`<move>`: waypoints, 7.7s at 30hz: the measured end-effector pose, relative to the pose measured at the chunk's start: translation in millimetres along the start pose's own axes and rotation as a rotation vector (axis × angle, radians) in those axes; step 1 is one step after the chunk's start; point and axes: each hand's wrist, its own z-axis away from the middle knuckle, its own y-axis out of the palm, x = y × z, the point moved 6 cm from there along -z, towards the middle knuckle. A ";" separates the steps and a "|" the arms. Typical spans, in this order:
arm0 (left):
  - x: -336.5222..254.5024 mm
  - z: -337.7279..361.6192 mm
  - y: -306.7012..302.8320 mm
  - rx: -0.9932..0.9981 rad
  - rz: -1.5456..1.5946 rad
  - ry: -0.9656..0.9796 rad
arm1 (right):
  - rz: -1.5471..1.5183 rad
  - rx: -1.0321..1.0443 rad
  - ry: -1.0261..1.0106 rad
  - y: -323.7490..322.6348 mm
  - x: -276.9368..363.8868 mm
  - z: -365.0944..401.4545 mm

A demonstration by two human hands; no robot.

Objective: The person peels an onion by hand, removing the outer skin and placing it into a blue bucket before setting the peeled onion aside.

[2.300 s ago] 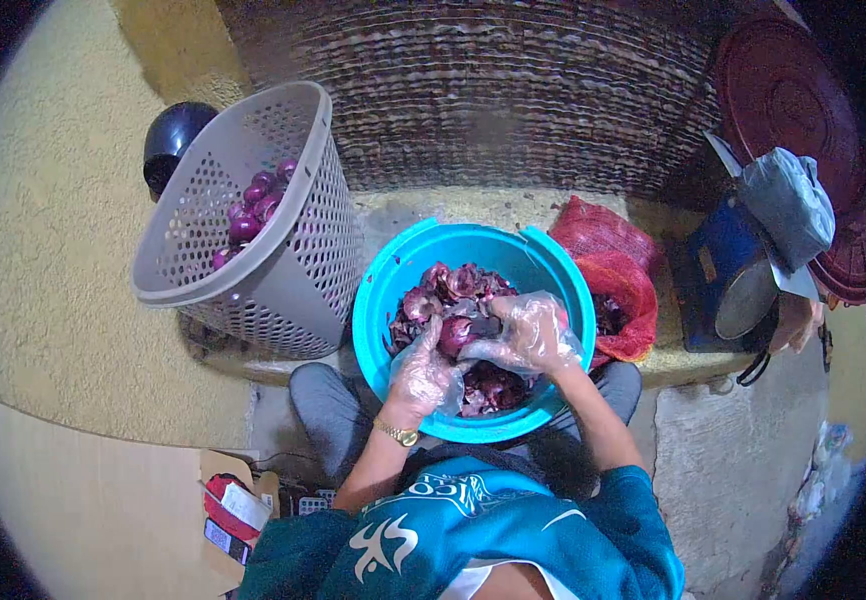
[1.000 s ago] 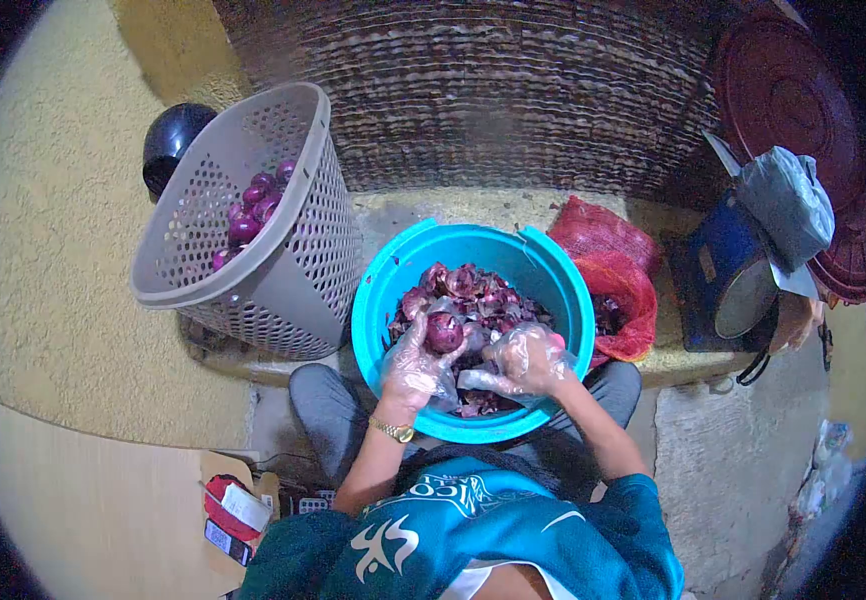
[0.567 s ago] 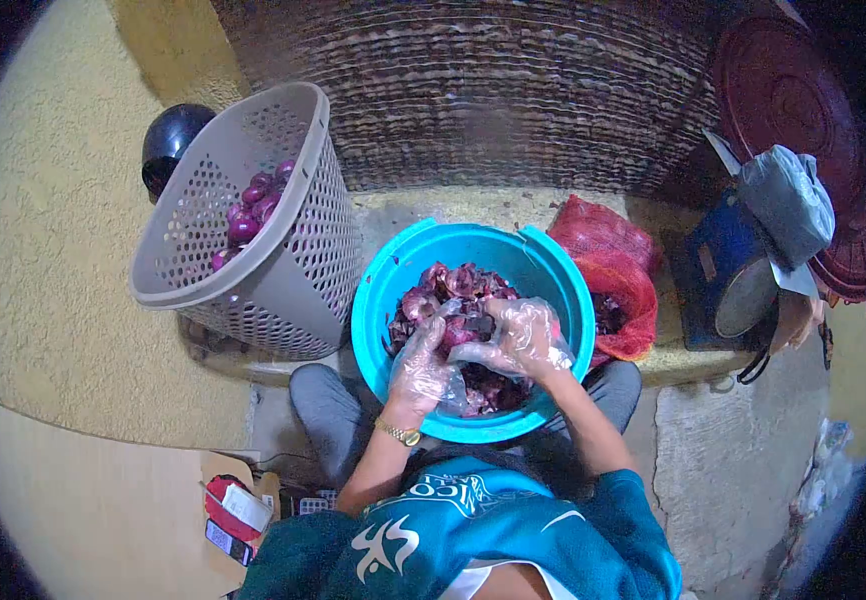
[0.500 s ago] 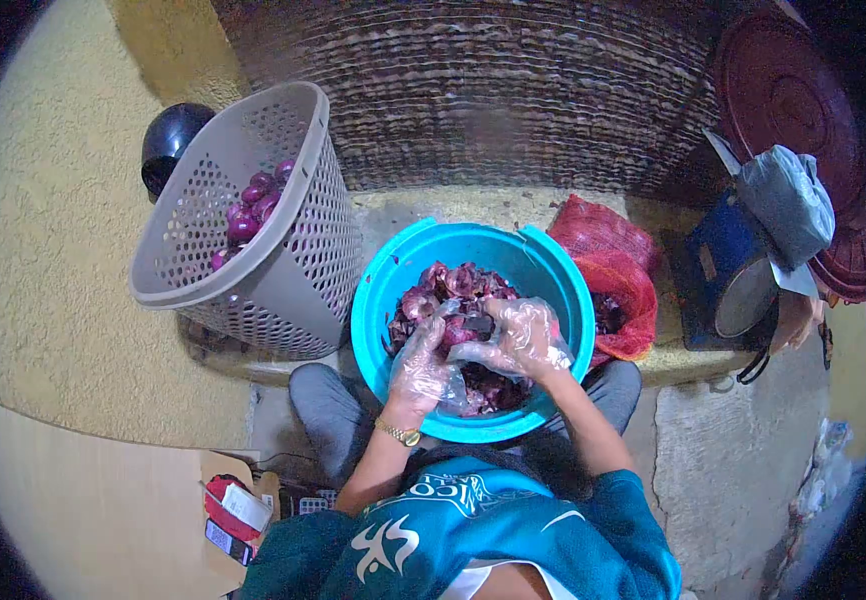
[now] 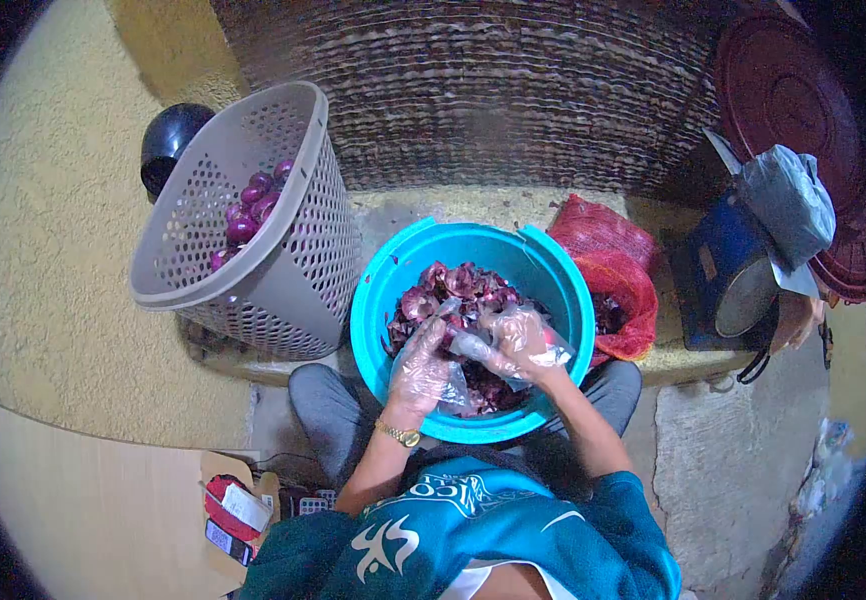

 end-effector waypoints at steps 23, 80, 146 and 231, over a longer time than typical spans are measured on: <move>-2.9 -4.5 -15.0 -0.029 0.333 -0.051 | 0.232 0.403 0.253 -25.4 -15.6 9.4; -14.7 5.8 -5.5 -0.060 0.021 0.047 | -0.431 0.105 0.243 -2.7 -16.0 17.7; -22.6 4.3 -4.6 -0.077 -0.277 0.080 | -0.233 0.079 0.494 -36.7 7.7 9.9; -49.3 3.5 25.4 0.075 -0.501 0.160 | 0.012 -0.020 -0.012 -50.0 40.1 -17.7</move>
